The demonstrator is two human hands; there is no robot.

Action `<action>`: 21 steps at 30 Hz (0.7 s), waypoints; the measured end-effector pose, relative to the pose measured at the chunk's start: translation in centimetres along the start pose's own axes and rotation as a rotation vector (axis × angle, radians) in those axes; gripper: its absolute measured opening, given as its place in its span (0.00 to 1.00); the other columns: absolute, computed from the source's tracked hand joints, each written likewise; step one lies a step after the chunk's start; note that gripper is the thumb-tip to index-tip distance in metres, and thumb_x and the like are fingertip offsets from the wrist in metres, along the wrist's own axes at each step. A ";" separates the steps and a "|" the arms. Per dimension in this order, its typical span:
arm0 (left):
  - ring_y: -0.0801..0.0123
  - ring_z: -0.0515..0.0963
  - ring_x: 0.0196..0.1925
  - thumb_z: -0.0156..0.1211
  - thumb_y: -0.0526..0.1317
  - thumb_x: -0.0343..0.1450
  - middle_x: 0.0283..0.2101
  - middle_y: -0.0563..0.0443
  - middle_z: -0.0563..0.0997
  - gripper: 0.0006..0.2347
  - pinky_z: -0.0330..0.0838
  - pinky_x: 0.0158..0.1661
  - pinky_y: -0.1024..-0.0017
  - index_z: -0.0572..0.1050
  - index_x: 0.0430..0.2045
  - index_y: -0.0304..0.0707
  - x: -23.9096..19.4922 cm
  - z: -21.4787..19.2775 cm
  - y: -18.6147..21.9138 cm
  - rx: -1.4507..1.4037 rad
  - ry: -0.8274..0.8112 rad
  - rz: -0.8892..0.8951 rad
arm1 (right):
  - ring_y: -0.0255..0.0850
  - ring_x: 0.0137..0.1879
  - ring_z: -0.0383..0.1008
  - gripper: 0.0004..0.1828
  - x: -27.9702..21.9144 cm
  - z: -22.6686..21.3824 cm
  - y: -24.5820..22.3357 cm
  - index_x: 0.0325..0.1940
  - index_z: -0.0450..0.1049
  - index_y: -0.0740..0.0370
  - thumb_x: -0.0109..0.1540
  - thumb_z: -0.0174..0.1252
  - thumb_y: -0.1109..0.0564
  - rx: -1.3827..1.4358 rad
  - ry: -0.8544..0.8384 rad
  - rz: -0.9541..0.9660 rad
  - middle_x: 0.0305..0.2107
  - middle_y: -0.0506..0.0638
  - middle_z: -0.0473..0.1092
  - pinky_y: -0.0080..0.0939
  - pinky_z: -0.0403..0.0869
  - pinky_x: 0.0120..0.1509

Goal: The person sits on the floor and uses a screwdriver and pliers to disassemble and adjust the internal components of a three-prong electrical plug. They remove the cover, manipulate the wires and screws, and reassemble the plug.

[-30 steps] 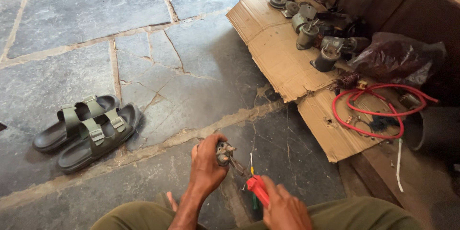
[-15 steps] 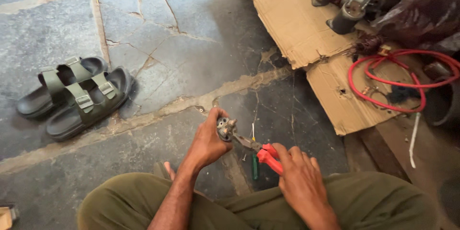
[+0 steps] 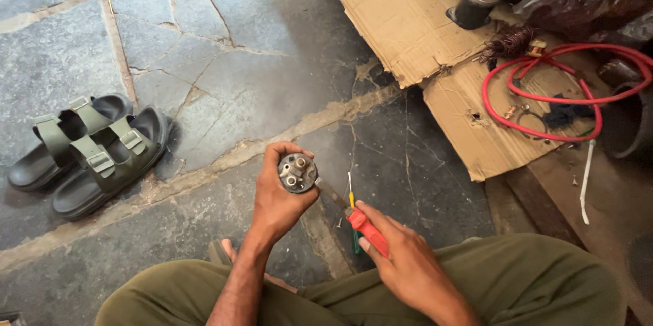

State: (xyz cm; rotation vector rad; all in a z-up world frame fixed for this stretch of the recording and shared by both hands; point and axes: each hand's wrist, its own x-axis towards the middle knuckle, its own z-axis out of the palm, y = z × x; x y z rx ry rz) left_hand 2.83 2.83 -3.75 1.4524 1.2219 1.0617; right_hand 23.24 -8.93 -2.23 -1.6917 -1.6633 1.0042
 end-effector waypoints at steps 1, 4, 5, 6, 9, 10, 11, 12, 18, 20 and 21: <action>0.73 0.80 0.46 0.66 0.26 0.56 0.45 0.52 0.79 0.24 0.75 0.48 0.74 0.68 0.44 0.39 0.0 0.0 0.2 0.030 0.009 -0.012 | 0.56 0.59 0.75 0.30 0.0 0.1 -0.4 0.68 0.65 0.57 0.62 0.60 0.57 -0.024 0.002 0.016 0.55 0.56 0.74 0.48 0.73 0.58; 0.72 0.82 0.43 0.67 0.27 0.55 0.41 0.51 0.81 0.23 0.76 0.45 0.73 0.68 0.43 0.40 -0.1 0.1 0.5 0.121 0.027 -0.053 | 0.56 0.56 0.73 0.41 -0.2 0.4 -1.1 0.75 0.60 0.52 0.57 0.58 0.64 -0.244 -0.002 0.040 0.56 0.54 0.71 0.51 0.70 0.58; 0.72 0.82 0.41 0.68 0.28 0.56 0.39 0.51 0.81 0.23 0.76 0.44 0.73 0.69 0.43 0.40 -0.2 0.2 0.6 0.157 0.030 -0.070 | 0.56 0.54 0.72 0.46 -0.2 0.4 -1.3 0.77 0.57 0.50 0.54 0.57 0.67 -0.342 -0.006 0.041 0.57 0.53 0.70 0.52 0.69 0.57; 0.71 0.83 0.40 0.68 0.29 0.56 0.36 0.50 0.81 0.22 0.77 0.43 0.72 0.69 0.43 0.41 -0.3 0.1 0.6 0.194 0.036 -0.089 | 0.56 0.53 0.73 0.46 -0.3 0.5 -1.4 0.76 0.57 0.51 0.53 0.57 0.67 -0.392 0.031 -0.022 0.53 0.53 0.69 0.53 0.69 0.57; 0.63 0.84 0.40 0.68 0.29 0.56 0.36 0.47 0.82 0.22 0.77 0.42 0.68 0.69 0.43 0.41 -0.4 -0.2 0.6 0.234 0.014 -0.096 | 0.55 0.50 0.73 0.47 -0.4 0.7 -1.5 0.75 0.56 0.54 0.51 0.58 0.69 -0.531 0.096 -0.130 0.47 0.55 0.67 0.55 0.68 0.57; 0.59 0.84 0.41 0.69 0.30 0.56 0.37 0.44 0.82 0.22 0.76 0.43 0.65 0.69 0.43 0.41 -0.3 -0.3 0.5 0.290 0.019 -0.042 | 0.54 0.49 0.73 0.48 -0.3 0.7 -1.5 0.76 0.56 0.54 0.50 0.58 0.69 -0.574 0.092 -0.112 0.46 0.55 0.67 0.56 0.68 0.57; 0.54 0.83 0.43 0.69 0.30 0.56 0.38 0.42 0.82 0.22 0.75 0.43 0.62 0.70 0.44 0.40 -0.2 -0.3 0.5 0.346 0.023 0.012 | 0.54 0.48 0.73 0.49 -0.2 0.7 -1.5 0.77 0.56 0.54 0.50 0.58 0.69 -0.616 0.089 -0.094 0.46 0.56 0.66 0.56 0.68 0.57; 0.49 0.82 0.44 0.70 0.30 0.56 0.39 0.39 0.82 0.22 0.74 0.43 0.59 0.71 0.44 0.40 -0.4 -0.4 0.3 0.402 0.025 0.059 | 0.54 0.48 0.73 0.48 -0.3 0.8 -1.5 0.77 0.56 0.53 0.52 0.58 0.68 -0.618 0.071 -0.053 0.45 0.56 0.66 0.55 0.69 0.56; 0.47 0.80 0.50 0.69 0.32 0.53 0.47 0.43 0.81 0.25 0.72 0.49 0.55 0.75 0.47 0.43 -0.7 -0.7 -0.3 0.524 -0.030 0.119 | 0.57 0.52 0.74 0.36 0.2 0.9 -0.3 0.72 0.61 0.48 0.58 0.58 0.60 -0.418 -0.081 0.164 0.46 0.56 0.70 0.55 0.72 0.53; 0.50 0.79 0.53 0.70 0.34 0.53 0.50 0.46 0.80 0.28 0.67 0.51 0.51 0.76 0.50 0.48 -0.8 -0.6 -0.6 0.635 -0.101 0.003 | 0.57 0.55 0.74 0.22 0.7 0.7 0.7 0.62 0.69 0.49 0.63 0.58 0.54 -0.216 -0.139 0.156 0.46 0.55 0.76 0.55 0.72 0.54; 0.51 0.79 0.54 0.71 0.34 0.53 0.51 0.47 0.79 0.29 0.65 0.52 0.49 0.76 0.52 0.51 -0.9 -0.5 -0.9 0.692 -0.137 -0.059 | 0.57 0.55 0.75 0.21 0.8 0.5 1.2 0.60 0.70 0.49 0.63 0.58 0.53 -0.232 -0.173 0.187 0.45 0.55 0.76 0.56 0.73 0.54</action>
